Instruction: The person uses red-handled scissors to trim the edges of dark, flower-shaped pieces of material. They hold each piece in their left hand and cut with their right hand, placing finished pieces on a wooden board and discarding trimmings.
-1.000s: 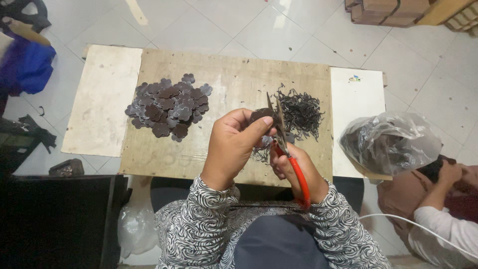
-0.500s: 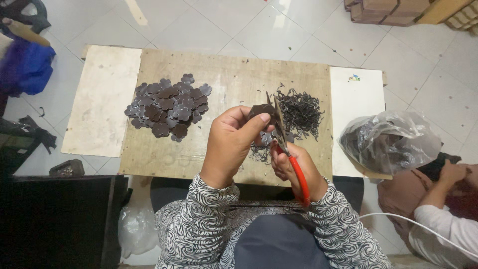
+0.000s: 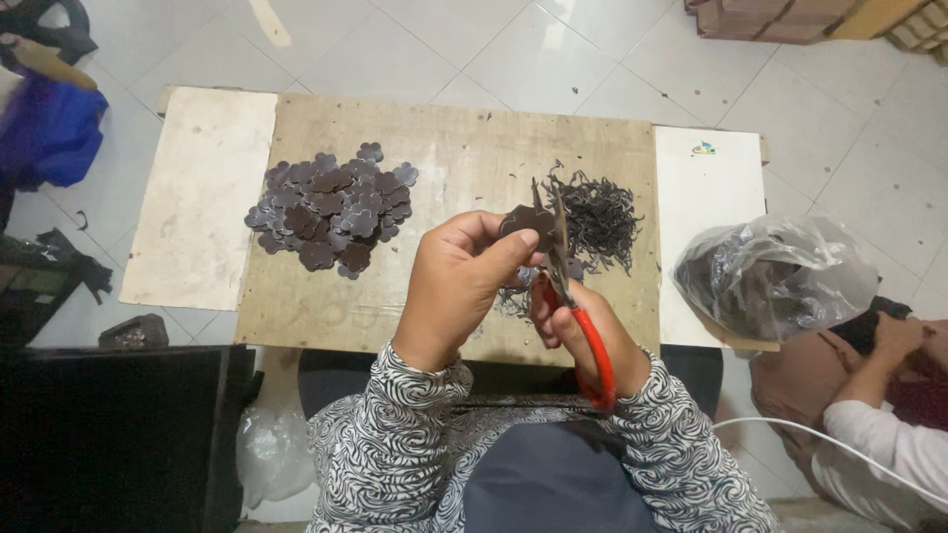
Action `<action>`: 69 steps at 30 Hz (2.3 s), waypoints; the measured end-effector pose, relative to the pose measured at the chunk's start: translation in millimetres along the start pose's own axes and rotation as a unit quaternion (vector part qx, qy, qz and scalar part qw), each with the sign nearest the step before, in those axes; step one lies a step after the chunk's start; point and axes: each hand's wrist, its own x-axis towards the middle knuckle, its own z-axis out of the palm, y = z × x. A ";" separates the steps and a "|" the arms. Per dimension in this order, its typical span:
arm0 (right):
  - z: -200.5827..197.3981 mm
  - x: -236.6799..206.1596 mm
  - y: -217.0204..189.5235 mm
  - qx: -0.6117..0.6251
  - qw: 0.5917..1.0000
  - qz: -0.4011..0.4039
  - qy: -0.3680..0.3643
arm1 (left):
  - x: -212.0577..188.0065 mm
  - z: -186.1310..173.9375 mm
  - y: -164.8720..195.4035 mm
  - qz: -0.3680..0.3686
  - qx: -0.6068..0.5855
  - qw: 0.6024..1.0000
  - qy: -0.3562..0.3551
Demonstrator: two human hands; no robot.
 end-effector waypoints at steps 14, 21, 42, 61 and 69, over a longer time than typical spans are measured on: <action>-1.9 -2.0 7.6 0.049 0.998 0.039 0.010 | -2.2 0.1 0.8 0.012 0.008 1.000 0.015; -3.6 -3.0 11.3 0.054 0.997 0.048 0.009 | -3.0 0.1 3.0 0.029 0.015 0.999 0.023; -6.9 18.0 -46.7 -0.557 0.804 -0.152 0.142 | -9.3 -23.4 -2.3 0.042 0.039 0.997 0.060; -29.6 61.2 23.4 -0.574 0.793 -0.025 0.203 | -40.7 86.2 -43.9 0.320 0.478 0.817 -0.024; -19.0 63.5 17.2 -0.608 0.753 -0.118 0.224 | -59.8 93.3 -57.5 0.329 0.337 0.862 -0.185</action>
